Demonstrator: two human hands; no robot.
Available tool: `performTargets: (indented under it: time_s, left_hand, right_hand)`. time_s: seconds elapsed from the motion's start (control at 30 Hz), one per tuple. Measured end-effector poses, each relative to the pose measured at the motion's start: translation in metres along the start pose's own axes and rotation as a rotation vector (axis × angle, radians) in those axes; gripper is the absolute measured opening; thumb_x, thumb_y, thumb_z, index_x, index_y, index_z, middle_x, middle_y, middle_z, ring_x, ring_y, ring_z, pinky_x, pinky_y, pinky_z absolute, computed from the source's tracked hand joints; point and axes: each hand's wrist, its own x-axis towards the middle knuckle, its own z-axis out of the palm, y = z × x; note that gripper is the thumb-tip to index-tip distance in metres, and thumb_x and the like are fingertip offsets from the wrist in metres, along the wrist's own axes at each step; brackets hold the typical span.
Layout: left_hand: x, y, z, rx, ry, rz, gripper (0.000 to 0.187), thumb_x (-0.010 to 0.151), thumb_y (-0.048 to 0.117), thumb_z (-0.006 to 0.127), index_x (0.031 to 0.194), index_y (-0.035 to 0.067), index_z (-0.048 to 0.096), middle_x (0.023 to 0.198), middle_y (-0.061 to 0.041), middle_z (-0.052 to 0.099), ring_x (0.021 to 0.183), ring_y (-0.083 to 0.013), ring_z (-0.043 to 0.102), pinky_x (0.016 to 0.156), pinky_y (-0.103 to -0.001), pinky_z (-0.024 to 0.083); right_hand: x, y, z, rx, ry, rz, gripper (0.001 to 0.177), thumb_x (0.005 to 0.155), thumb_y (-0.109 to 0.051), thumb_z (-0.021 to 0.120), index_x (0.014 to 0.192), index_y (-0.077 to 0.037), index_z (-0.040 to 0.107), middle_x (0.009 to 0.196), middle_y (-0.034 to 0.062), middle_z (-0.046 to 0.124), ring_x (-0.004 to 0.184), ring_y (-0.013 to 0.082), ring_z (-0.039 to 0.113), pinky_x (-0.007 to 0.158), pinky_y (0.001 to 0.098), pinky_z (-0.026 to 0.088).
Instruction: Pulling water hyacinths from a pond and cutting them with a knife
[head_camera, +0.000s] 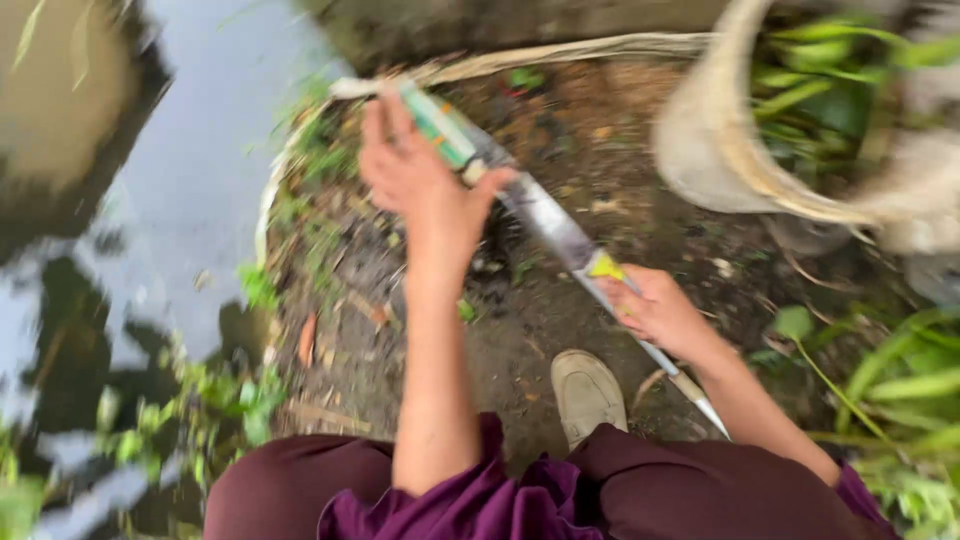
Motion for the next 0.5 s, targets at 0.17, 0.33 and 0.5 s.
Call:
performTargets:
  time_s: [0.17, 0.33, 0.5]
  left_hand:
    - [0.01, 0.068, -0.079, 0.339, -0.09, 0.059, 0.135, 0.089, 0.066, 0.094, 0.166, 0.013, -0.004, 0.173, -0.022, 0.009, 0.159, -0.0395, 0.011, 0.125, -0.055, 0.013]
    - [-0.024, 0.053, -0.121, 0.32, 0.014, 0.47, 0.093, 0.098, 0.041, 0.08, 0.159, -0.003, 0.026, 0.158, -0.033, 0.022, 0.142, -0.0541, 0.026, 0.119, -0.069, 0.027]
    - [-0.051, -0.005, -0.11, 0.484, 0.005, 0.366, 0.112, 0.079, 0.058, 0.074, 0.162, 0.003, 0.024, 0.16, -0.035, 0.021, 0.137, -0.0583, 0.03, 0.099, -0.074, 0.037]
  right_hand:
    - [-0.013, -0.012, 0.011, -0.608, 0.188, -0.202, 0.025, 0.101, -0.033, 0.059, 0.114, -0.018, 0.074, 0.086, 0.0005, 0.077, 0.067, 0.0132, 0.071, 0.067, 0.028, 0.06]
    - [0.014, -0.003, 0.047, -0.837, 0.144, -0.105, 0.037, 0.104, -0.041, 0.053, 0.132, -0.017, 0.059, 0.079, -0.0008, 0.069, 0.052, 0.013, 0.06, 0.045, 0.0264, 0.055]
    - [0.03, 0.004, 0.079, -0.894, 0.079, -0.041, 0.036, 0.108, -0.03, 0.053, 0.133, -0.004, 0.047, 0.105, 0.0151, 0.061, 0.06, 0.0146, 0.058, 0.042, 0.0232, 0.057]
